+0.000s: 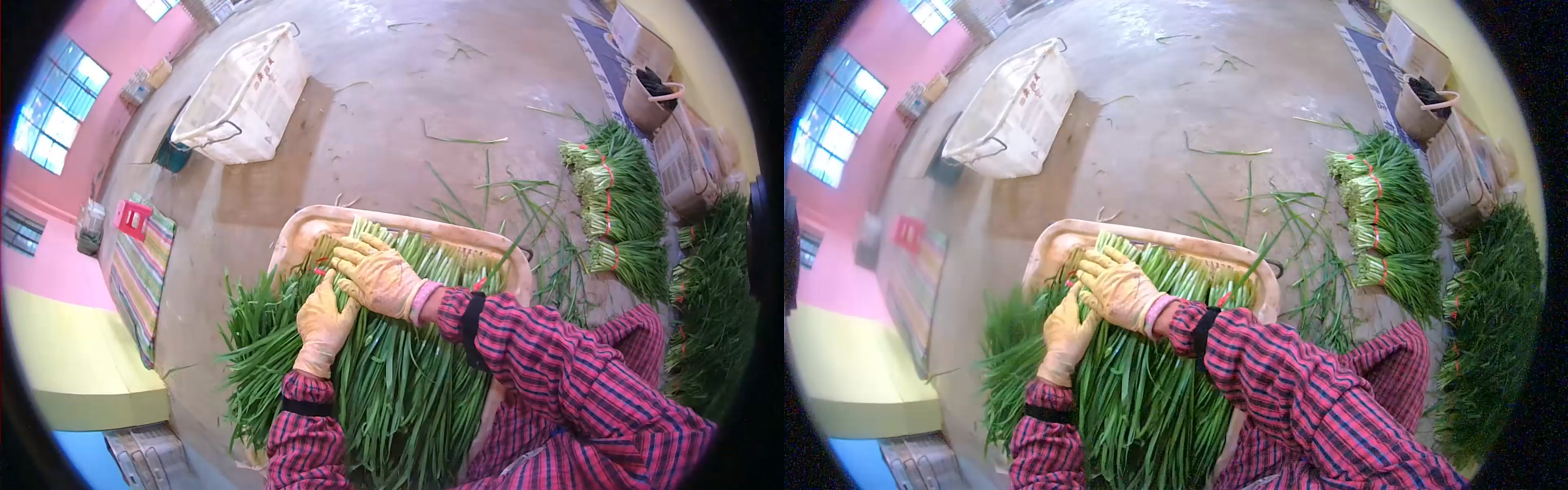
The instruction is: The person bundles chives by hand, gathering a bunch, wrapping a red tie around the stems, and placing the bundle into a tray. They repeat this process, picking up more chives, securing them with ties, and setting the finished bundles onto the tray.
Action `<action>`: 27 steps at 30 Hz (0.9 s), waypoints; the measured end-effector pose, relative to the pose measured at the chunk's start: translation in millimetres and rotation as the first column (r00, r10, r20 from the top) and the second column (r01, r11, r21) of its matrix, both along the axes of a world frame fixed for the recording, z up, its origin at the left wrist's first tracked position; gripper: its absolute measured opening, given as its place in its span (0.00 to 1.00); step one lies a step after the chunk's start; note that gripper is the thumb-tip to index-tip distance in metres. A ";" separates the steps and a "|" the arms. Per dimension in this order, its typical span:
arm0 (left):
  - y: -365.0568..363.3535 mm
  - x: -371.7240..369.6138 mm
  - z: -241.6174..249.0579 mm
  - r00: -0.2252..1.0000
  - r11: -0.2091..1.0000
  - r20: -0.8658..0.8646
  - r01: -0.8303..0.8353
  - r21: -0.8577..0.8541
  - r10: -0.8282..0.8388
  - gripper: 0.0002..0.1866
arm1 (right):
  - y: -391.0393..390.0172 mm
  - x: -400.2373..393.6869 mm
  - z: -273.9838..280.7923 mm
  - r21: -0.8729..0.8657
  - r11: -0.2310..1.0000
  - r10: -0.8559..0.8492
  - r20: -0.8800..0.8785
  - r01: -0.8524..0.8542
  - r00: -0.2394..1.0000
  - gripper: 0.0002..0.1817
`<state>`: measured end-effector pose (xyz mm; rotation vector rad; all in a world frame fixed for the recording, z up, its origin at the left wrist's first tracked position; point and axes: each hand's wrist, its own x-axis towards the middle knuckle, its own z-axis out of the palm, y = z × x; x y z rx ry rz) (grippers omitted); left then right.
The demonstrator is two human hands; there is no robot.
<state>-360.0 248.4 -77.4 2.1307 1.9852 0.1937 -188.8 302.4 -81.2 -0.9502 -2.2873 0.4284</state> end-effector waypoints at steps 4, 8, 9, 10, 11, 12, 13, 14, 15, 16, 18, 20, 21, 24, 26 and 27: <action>2.7 18.9 3.3 0.989 0.995 -0.147 -0.008 -0.096 -0.006 0.41 | -4.9 7.0 -16.4 -0.066 0.997 -0.031 0.003 0.031 1.000 0.20; 9.0 21.2 -7.7 0.968 0.991 -0.251 -0.033 -0.128 0.000 0.42 | 7.7 7.3 -29.7 -0.285 0.958 0.030 0.005 -0.027 1.000 0.22; 9.3 21.1 -6.6 0.971 0.993 -0.240 -0.022 -0.113 -0.005 0.43 | 6.6 9.5 -32.9 -0.283 0.959 0.030 0.003 -0.028 1.000 0.22; 7.0 21.4 -4.9 0.974 0.997 -0.227 -0.017 -0.077 -0.001 0.44 | 5.9 11.9 -36.0 -0.210 0.978 -0.008 -0.014 0.005 1.000 0.24; 6.3 21.4 -3.9 0.974 0.997 -0.228 -0.012 -0.076 -0.005 0.44 | 4.5 15.2 -40.3 -0.140 0.989 -0.049 -0.032 0.044 0.998 0.25; 5.9 22.8 0.1 0.978 0.996 -0.206 -0.033 -0.080 0.016 0.44 | 3.8 18.6 -40.7 -0.117 0.987 -0.109 -0.013 0.106 0.994 0.28; 4.1 23.9 2.2 0.982 0.995 -0.184 -0.054 -0.088 0.037 0.44 | 2.0 23.9 -41.7 -0.120 0.986 -0.116 -0.012 0.113 0.993 0.28; 1.8 23.1 0.0 0.982 0.995 -0.187 -0.048 -0.092 0.030 0.44 | 0.7 29.0 -43.0 -0.195 0.966 -0.180 -0.053 0.167 0.982 0.29; 1.6 20.2 -4.2 0.980 0.996 -0.195 -0.044 -0.076 0.029 0.44 | 1.5 33.6 -41.5 -0.267 0.940 -0.242 -0.092 0.210 0.966 0.29; 2.9 18.5 -6.3 0.979 0.998 -0.202 -0.043 -0.055 0.031 0.44 | -1.3 48.0 -29.8 -0.353 0.916 -0.225 -0.063 0.189 0.972 0.30; 4.6 22.8 -0.9 0.976 0.995 -0.212 -0.073 -0.068 0.057 0.43 | -7.3 63.8 -31.6 -0.290 0.938 -0.228 -0.097 0.191 0.969 0.30; 4.6 18.4 -9.0 0.980 0.999 -0.198 -0.033 -0.043 0.024 0.43 | -35.4 69.8 4.6 -0.072 0.997 -0.006 -0.144 -0.004 0.990 0.26; 5.7 11.3 -14.1 0.981 1.000 -0.193 -0.002 -0.016 -0.001 0.43 | -46.7 63.6 21.9 -0.045 0.985 0.155 -0.206 -0.168 0.966 0.25; 9.2 1.2 -19.4 0.991 0.999 -0.135 -0.011 -0.041 0.006 0.40 | -93.8 39.3 10.6 -0.108 0.887 0.422 -0.201 -0.448 0.884 0.30; 9.1 8.4 -10.6 0.990 0.992 -0.129 -0.073 -0.107 0.059 0.35 | -114.7 38.5 1.8 -0.103 0.905 0.396 -0.158 -0.414 0.905 0.32; 10.0 4.1 -12.4 0.990 0.993 -0.131 -0.062 -0.096 0.049 0.35 | -115.4 38.3 1.0 -0.104 0.905 0.400 -0.118 -0.412 0.909 0.34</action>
